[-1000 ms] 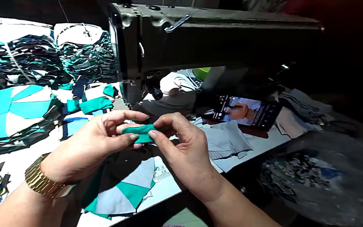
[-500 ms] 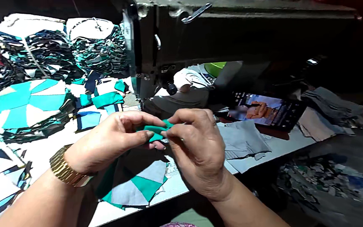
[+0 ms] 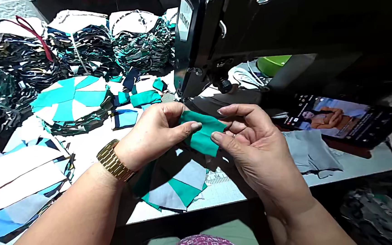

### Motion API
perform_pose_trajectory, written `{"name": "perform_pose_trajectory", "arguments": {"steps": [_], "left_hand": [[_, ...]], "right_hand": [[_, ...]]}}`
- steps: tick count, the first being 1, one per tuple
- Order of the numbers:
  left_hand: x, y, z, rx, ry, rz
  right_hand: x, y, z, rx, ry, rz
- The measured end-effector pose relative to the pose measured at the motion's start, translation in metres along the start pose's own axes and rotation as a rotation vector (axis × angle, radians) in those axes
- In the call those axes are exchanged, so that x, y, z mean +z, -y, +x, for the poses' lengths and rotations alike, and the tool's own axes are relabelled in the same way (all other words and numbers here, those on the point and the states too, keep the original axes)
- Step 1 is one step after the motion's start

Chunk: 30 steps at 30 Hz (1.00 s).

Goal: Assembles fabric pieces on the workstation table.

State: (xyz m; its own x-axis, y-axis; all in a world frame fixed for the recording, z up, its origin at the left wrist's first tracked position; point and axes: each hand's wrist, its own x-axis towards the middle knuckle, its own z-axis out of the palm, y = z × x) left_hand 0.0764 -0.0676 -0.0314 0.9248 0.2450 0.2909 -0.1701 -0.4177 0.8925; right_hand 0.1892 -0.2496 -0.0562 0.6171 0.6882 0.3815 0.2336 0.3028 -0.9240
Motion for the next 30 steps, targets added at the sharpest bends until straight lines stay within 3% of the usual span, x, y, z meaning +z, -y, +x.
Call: {"name": "perform_pose_trajectory", "arguments": {"steps": [7, 12, 18, 23, 30], "left_hand": [[-0.011, -0.005, 0.0, -0.122, 0.102, 0.029], [-0.018, -0.014, 0.0, -0.333, 0.318, 0.124], [-0.011, -0.018, 0.0, -0.473, 0.362, 0.25], [-0.01, -0.015, 0.001, -0.394, 0.377, 0.524], [-0.025, -0.01, -0.004, -0.118, 0.281, 0.69]], "right_hand": [[0.001, -0.004, -0.001, -0.105, -0.092, -0.199], [0.005, -0.008, -0.008, -0.042, 0.02, -0.383], [0.009, -0.021, -0.005, -0.151, 0.104, -0.698], [0.011, -0.022, -0.005, -0.179, 0.116, -0.871], [-0.001, -0.017, -0.004, -0.32, 0.137, -0.765]]}}
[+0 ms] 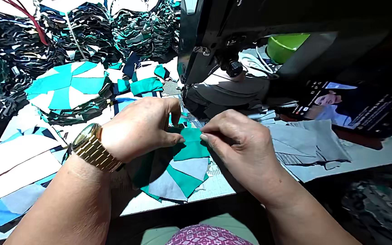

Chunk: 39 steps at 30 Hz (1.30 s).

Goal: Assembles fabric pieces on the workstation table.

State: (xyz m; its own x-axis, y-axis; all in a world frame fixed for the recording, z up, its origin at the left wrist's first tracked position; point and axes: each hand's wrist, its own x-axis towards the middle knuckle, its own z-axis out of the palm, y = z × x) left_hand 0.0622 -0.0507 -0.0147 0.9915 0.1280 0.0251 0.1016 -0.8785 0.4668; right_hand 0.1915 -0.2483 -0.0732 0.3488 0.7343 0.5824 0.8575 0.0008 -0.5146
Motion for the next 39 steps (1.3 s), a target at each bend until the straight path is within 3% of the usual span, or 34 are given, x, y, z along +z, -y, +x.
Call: {"name": "perform_pose_trajectory", "arguments": {"steps": [7, 13, 16, 20, 23, 25, 34, 39], "left_hand": [[0.009, 0.0, -0.003, -0.012, 0.108, 0.161], [0.015, 0.011, -0.003, 0.116, 0.036, 0.004], [0.012, 0.009, 0.0, 0.141, -0.122, -0.117], [-0.006, 0.03, 0.006, -0.002, -0.505, -0.112], [-0.014, 0.052, 0.007, -0.16, -0.742, -0.069], [-0.016, 0.059, 0.007, -0.236, -0.793, -0.065], [0.009, 0.071, 0.032, -0.146, -0.59, 0.121], [0.015, 0.075, 0.044, -0.227, -0.474, 0.17]], "right_hand": [[0.003, 0.008, -0.002, -0.017, 0.31, -0.06], [-0.006, 0.031, -0.006, 0.001, 0.343, -0.298], [-0.003, 0.029, -0.006, -0.021, 0.247, -0.26], [0.012, 0.028, 0.001, -0.204, 0.152, -0.137], [0.029, 0.02, 0.003, -0.282, 0.363, -0.146], [0.04, 0.015, 0.0, -0.276, 0.487, -0.217], [0.057, 0.036, -0.016, -0.131, 0.404, -0.354], [0.058, 0.037, -0.017, -0.114, 0.405, -0.342]]}}
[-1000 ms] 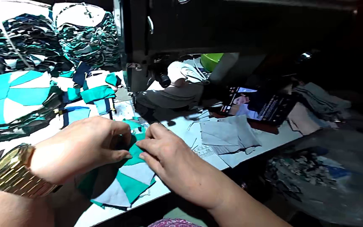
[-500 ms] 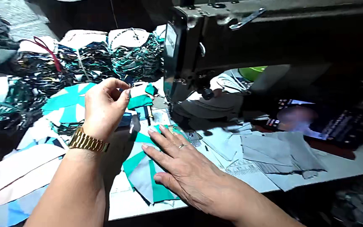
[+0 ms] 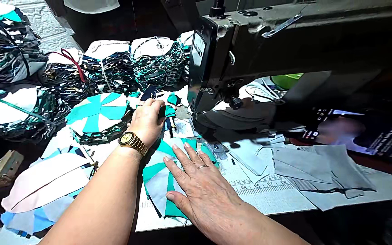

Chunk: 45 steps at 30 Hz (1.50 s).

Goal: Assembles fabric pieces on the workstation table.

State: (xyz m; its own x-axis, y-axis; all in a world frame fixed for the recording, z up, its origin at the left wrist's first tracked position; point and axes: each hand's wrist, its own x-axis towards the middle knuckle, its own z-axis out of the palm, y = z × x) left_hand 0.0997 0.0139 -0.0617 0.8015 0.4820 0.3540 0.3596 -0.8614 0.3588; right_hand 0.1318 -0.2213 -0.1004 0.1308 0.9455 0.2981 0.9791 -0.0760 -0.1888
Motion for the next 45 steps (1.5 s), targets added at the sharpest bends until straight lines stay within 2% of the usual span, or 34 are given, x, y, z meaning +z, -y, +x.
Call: {"name": "perform_pose_trajectory", "arguments": {"steps": [4, 8, 11, 13, 15, 18, 21, 25, 29, 33, 36, 45], "left_hand": [[-0.001, -0.002, -0.003, -0.052, -0.022, 0.011], [-0.002, 0.004, -0.008, -0.009, -0.126, -0.072], [-0.015, 0.003, -0.013, -0.042, -0.131, -0.188], [-0.019, 0.001, -0.014, -0.062, -0.133, -0.387], [-0.02, -0.002, -0.016, -0.111, -0.133, -0.704], [-0.029, -0.013, -0.02, -0.253, -0.096, -1.095], [-0.035, -0.029, -0.023, -0.42, -0.012, -1.265], [-0.033, -0.04, -0.026, -0.43, 0.159, -1.349], [-0.029, -0.038, -0.027, -0.436, 0.244, -1.342], [-0.032, -0.042, -0.026, -0.526, 0.256, -1.405], [-0.033, -0.04, -0.027, -0.523, 0.289, -1.426], [-0.025, -0.042, -0.038, -0.167, 0.378, -1.315]], "right_hand": [[-0.001, -0.001, -0.003, -0.003, -0.055, 0.054], [-0.009, -0.006, -0.012, -0.024, -0.276, 0.267], [-0.031, -0.02, -0.029, -0.008, -0.361, 0.333], [-0.052, -0.039, -0.046, 0.051, -0.394, 0.293], [-0.075, -0.064, -0.066, 0.146, -0.373, 0.205], [-0.102, -0.099, -0.095, 0.293, -0.335, 0.045], [-0.112, -0.12, -0.118, 0.368, -0.263, 0.011], [-0.105, -0.121, -0.122, 0.385, -0.277, 0.02], [-0.1, -0.118, -0.117, 0.391, -0.303, -0.055], [-0.098, -0.117, -0.111, 0.415, -0.304, -0.117], [-0.094, -0.115, -0.105, 0.401, -0.289, -0.2], [-0.088, -0.12, -0.101, 0.438, -0.353, -0.199]]}}
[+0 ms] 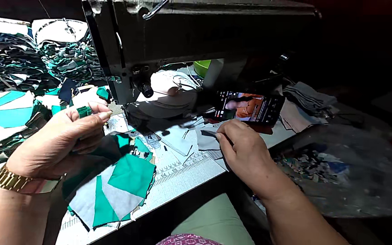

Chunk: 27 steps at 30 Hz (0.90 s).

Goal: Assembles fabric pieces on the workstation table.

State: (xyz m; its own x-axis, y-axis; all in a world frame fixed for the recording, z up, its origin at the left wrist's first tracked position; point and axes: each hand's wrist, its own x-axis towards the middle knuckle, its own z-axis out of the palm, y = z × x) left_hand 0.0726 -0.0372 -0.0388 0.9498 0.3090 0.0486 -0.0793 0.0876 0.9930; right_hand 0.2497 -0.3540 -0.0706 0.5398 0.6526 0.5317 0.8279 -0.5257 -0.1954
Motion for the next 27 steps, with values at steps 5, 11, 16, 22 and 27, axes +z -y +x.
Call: {"name": "perform_pose_trajectory", "arguments": {"steps": [5, 11, 16, 22, 27], "left_hand": [[0.015, -0.003, -0.006, 0.07, 0.106, 0.101], [0.031, -0.005, -0.009, 0.089, 0.138, 0.301], [0.031, -0.004, -0.006, 0.142, 0.28, 0.287], [0.014, -0.012, -0.006, 0.174, 0.195, 0.31], [0.002, -0.023, -0.008, 0.182, 0.27, 0.573]], "right_hand": [[-0.01, 0.009, 0.013, 0.157, -0.074, 0.314], [-0.014, 0.047, 0.034, 0.073, 0.137, 0.992], [-0.003, 0.08, 0.047, -0.055, 0.247, 1.1], [0.003, 0.09, 0.056, -0.062, 0.349, 1.161], [0.015, 0.094, 0.048, 0.084, 0.298, 1.165]]}}
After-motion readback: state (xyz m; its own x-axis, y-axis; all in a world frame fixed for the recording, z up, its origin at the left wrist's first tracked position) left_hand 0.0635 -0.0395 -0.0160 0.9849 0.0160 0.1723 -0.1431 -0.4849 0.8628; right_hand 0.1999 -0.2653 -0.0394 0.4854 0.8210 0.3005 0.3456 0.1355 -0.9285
